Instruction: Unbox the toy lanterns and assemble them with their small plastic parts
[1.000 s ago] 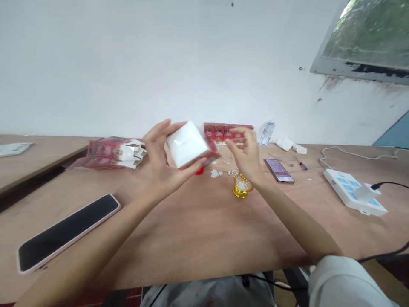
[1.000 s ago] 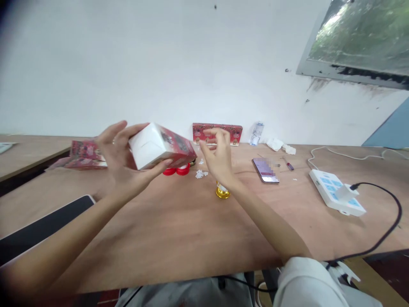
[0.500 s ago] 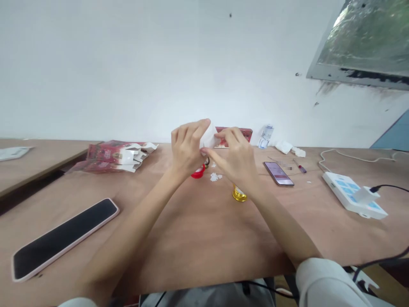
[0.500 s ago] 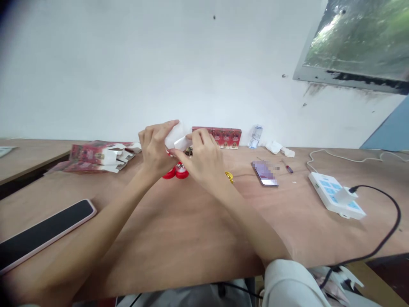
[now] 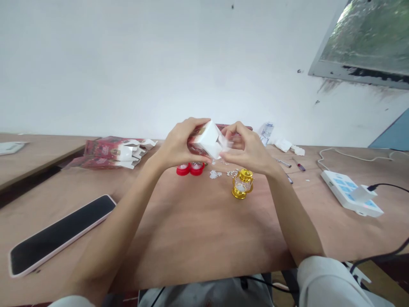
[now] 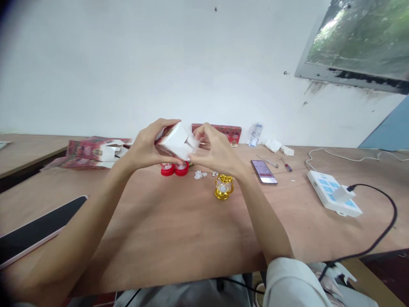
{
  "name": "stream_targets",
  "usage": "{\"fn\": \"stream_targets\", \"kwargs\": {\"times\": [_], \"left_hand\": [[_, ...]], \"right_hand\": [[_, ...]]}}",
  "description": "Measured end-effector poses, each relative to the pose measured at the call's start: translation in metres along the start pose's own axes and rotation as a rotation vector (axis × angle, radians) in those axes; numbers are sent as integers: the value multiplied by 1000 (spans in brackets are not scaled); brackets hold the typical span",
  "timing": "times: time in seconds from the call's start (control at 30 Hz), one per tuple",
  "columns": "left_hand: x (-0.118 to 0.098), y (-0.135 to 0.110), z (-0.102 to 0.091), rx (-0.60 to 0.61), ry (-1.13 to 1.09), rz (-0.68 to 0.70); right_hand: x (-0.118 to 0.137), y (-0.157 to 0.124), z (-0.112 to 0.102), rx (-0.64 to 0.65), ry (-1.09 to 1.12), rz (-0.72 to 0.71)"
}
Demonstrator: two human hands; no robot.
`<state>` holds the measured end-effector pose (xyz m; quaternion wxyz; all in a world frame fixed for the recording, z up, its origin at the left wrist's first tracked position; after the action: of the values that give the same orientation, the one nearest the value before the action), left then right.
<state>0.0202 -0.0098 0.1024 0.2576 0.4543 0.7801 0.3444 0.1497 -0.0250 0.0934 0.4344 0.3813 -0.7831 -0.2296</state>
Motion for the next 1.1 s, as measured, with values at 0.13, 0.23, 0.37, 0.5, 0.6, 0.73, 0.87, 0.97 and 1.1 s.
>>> {"fn": "stream_targets", "kwargs": {"times": [0.13, 0.23, 0.37, 0.5, 0.6, 0.73, 0.87, 0.97, 1.1], "left_hand": [[2, -1, -1, -4, -64, -82], [-2, -1, 9, 71, -58, -99], [-11, -1, 17, 125, -11, -86], [-15, 0, 19, 117, 36, -50], [-14, -1, 16, 89, 113, -20], [-16, -2, 13, 95, 164, 23], [-12, -2, 18, 187, 124, -65], [-11, -3, 24, 264, 93, -110], [-11, -5, 29, 327, 44, -133]], "right_hand": [[-2, 2, -1, -35, 51, -55], [-4, 3, 0, -80, -29, -62], [-2, 4, 8, -33, -176, -94], [3, 3, 4, -95, -285, -158], [4, 2, 0, -145, -300, -159], [4, 2, -1, -92, -302, -120], [9, 0, 6, 58, -481, -84], [11, -3, 9, 113, -697, -62], [16, -2, 8, 131, -808, -153]]}}
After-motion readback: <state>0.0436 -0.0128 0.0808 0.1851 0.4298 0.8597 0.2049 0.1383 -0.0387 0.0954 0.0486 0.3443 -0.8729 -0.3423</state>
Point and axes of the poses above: each hand's wrist, its own y-axis towards the middle knuckle, its own z-axis out of the palm, x = y × z, the point moved 9 cm from there along y, towards the middle knuckle, and after that the axes turned 4 degrees about -z, right-handed, at the moved point
